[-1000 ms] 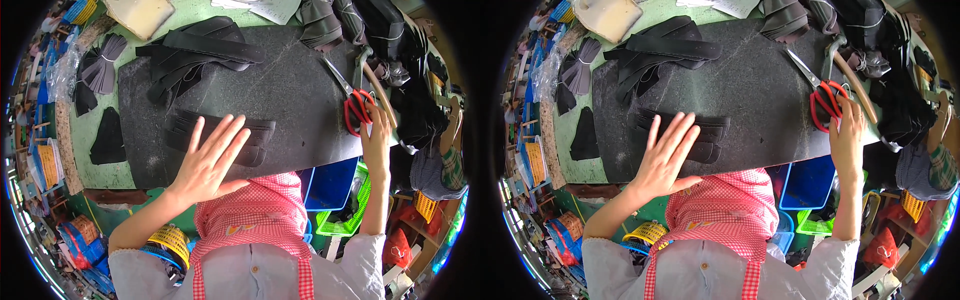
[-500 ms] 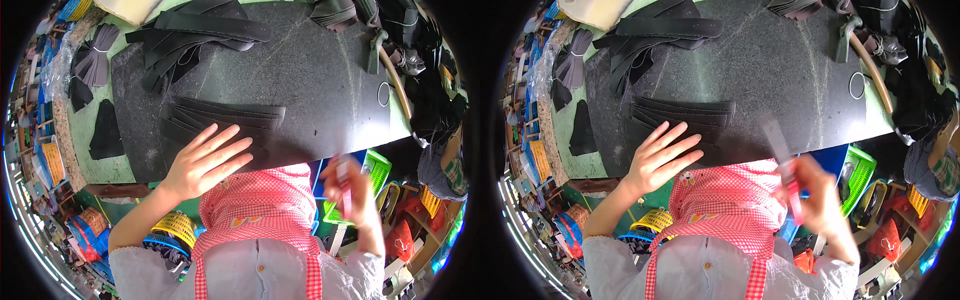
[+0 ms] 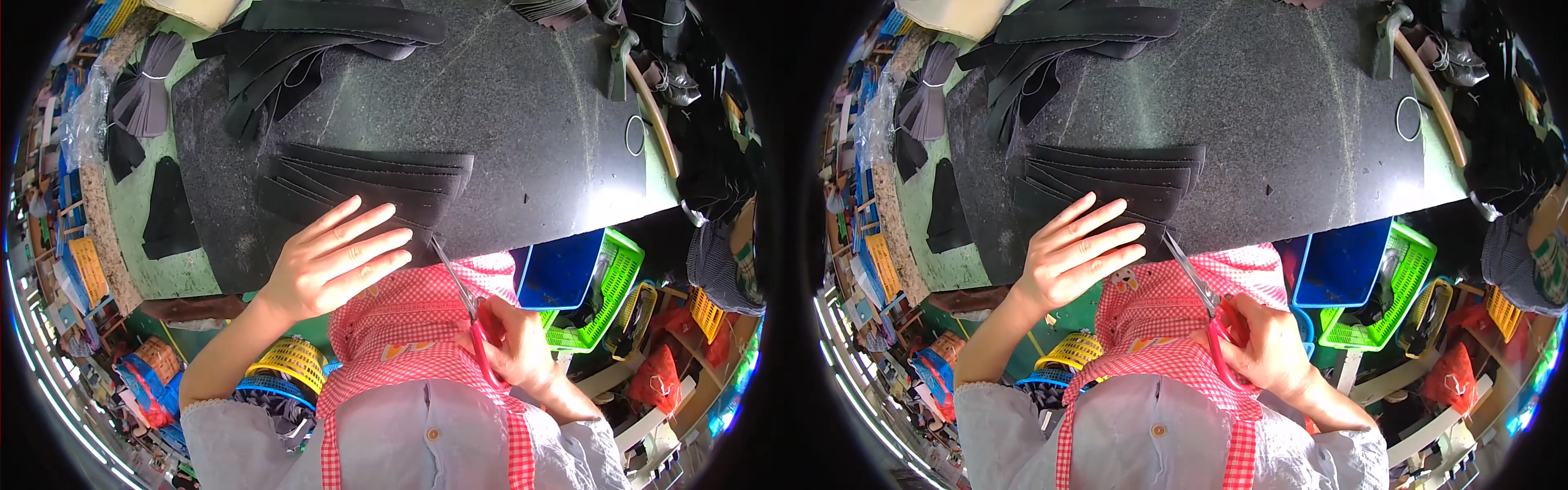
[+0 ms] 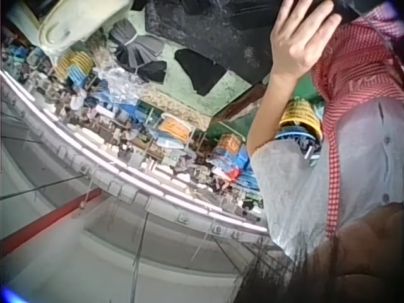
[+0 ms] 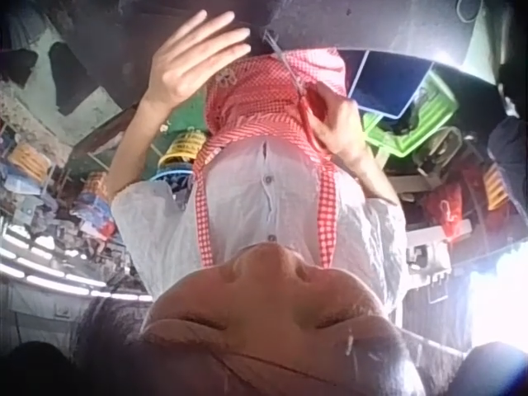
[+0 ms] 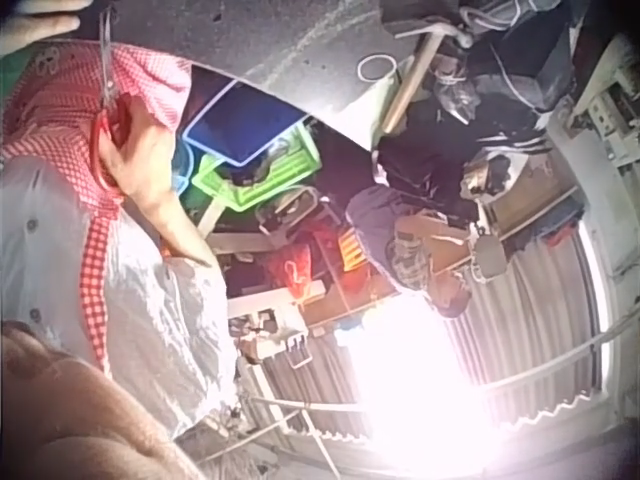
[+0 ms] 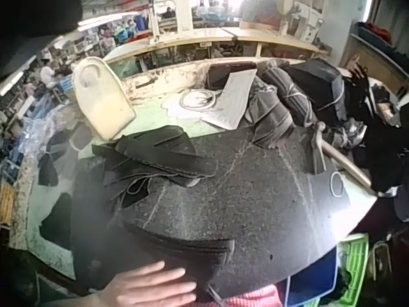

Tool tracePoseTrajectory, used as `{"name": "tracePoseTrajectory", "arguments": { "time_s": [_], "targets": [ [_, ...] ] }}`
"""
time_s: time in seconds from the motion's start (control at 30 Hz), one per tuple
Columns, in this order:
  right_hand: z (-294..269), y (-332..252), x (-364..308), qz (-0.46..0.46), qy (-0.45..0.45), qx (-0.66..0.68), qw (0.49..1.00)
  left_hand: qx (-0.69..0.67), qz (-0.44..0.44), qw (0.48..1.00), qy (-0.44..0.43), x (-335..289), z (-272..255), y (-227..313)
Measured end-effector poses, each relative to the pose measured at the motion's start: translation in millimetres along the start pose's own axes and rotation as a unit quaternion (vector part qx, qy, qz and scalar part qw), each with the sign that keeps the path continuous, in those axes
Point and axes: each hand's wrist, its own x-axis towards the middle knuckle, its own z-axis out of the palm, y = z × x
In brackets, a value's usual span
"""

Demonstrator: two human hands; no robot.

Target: Trimming excess material from black shoe components using scissors in a factory setting.

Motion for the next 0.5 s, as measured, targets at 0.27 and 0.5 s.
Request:
{"name": "tracePoseTrajectory", "arguments": {
  "time_s": [0.27,0.5],
  "targets": [
    [12,-4,4,0.005,0.033,-0.023,0.999,-0.008,0.003,1.0,0.002,-1,0,0],
    [19,-1,6,0.034,0.04,0.042,0.998,-0.003,0.003,1.0,-0.009,0,-1,-2]
  ]
}}
